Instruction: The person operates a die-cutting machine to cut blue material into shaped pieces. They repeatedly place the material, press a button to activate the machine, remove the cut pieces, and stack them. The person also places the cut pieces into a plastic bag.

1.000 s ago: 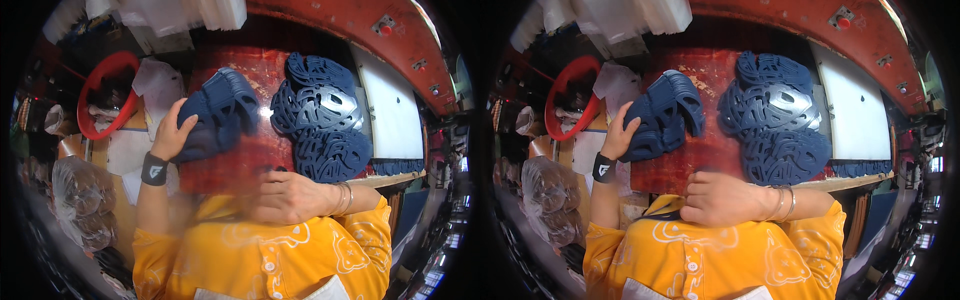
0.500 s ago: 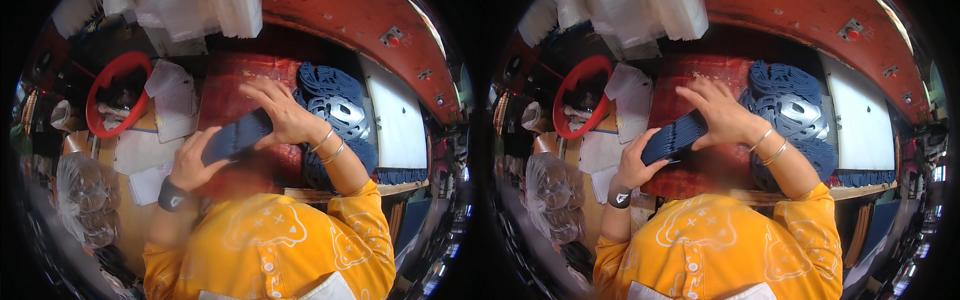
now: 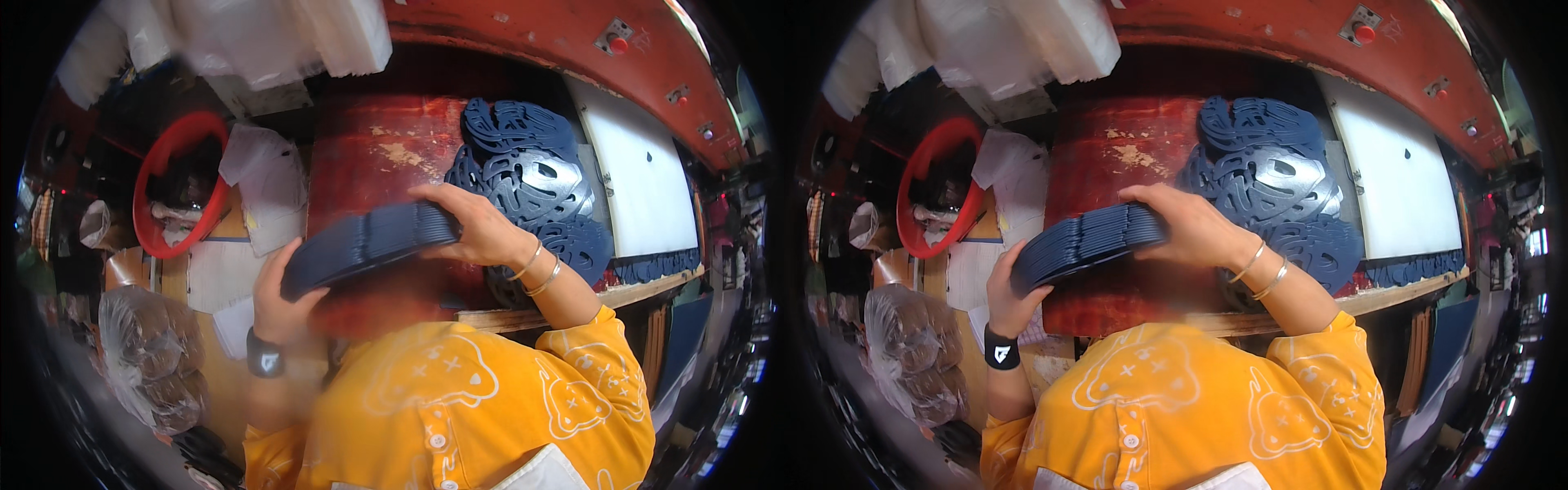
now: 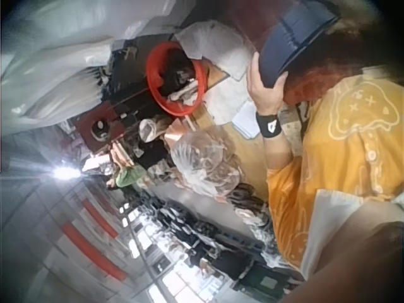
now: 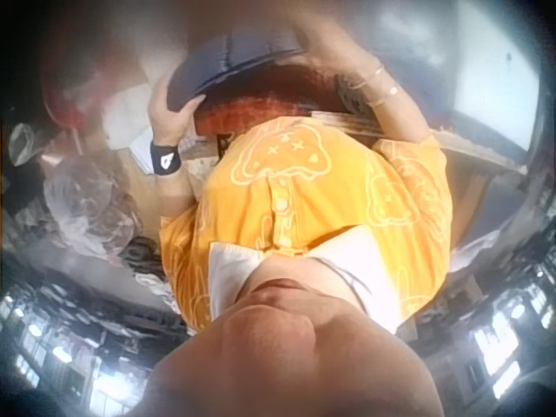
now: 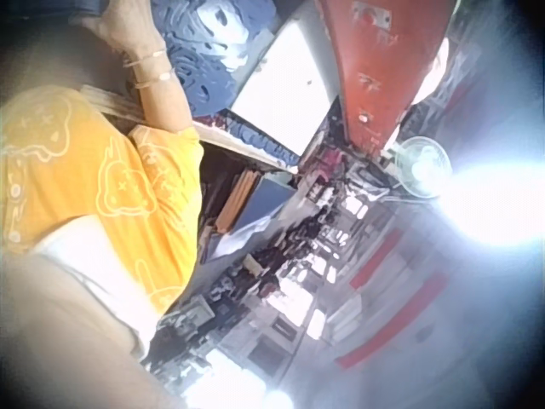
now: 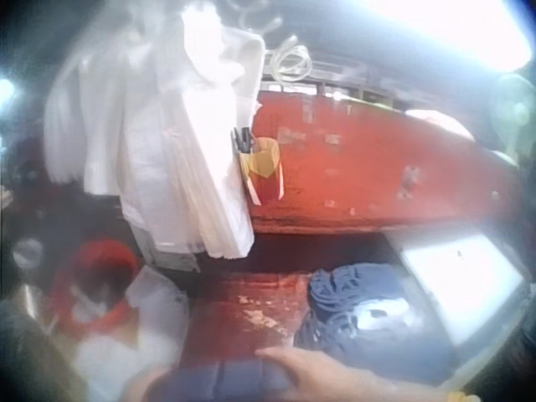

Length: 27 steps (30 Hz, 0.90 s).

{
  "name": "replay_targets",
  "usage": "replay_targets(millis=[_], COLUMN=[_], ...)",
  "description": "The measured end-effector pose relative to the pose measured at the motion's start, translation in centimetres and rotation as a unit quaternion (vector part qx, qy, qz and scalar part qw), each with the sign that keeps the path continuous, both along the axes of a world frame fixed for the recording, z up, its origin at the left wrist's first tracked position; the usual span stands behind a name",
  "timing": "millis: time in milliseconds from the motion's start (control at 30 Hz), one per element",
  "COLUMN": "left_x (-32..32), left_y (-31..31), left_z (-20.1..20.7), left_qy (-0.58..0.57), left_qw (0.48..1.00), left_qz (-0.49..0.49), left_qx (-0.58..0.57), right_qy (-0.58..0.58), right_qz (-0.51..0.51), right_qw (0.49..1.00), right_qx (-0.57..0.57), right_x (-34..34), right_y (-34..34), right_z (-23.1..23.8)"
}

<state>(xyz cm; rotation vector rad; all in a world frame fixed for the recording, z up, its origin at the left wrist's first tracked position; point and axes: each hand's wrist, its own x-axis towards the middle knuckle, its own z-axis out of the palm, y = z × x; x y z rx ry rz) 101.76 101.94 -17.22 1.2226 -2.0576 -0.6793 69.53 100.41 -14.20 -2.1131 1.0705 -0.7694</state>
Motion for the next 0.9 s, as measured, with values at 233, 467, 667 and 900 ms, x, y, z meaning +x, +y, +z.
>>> replay_targets(millis=[233, 467, 667, 900], left_x=[-1.4, -1.7, -2.6, -1.3], left_y=[-0.4, -1.1, -2.1, -2.3], left_z=[-2.9, -2.2, -3.2, 2.3], left_qy=[-0.012, 0.007, 0.073, 0.073], left_qw=[0.997, 0.995, 0.994, 0.993], left_qz=[0.036, 0.017, 0.01, -0.075], left_qx=[-0.073, -0.102, -0.075, 0.055], right_qy=[-0.023, 0.041, 0.003, -0.047], right_qz=[0.012, -0.007, -0.072, -0.068], right_qw=[0.996, 0.99, 0.995, 0.996], right_qx=[-0.08, -0.132, -0.072, -0.013], right_x=[1.4, 0.2, 1.3, -0.2], right_y=[0.6, 0.7, 0.1, -0.6], right_z=[-0.7, -0.7, -1.5, 3.4])
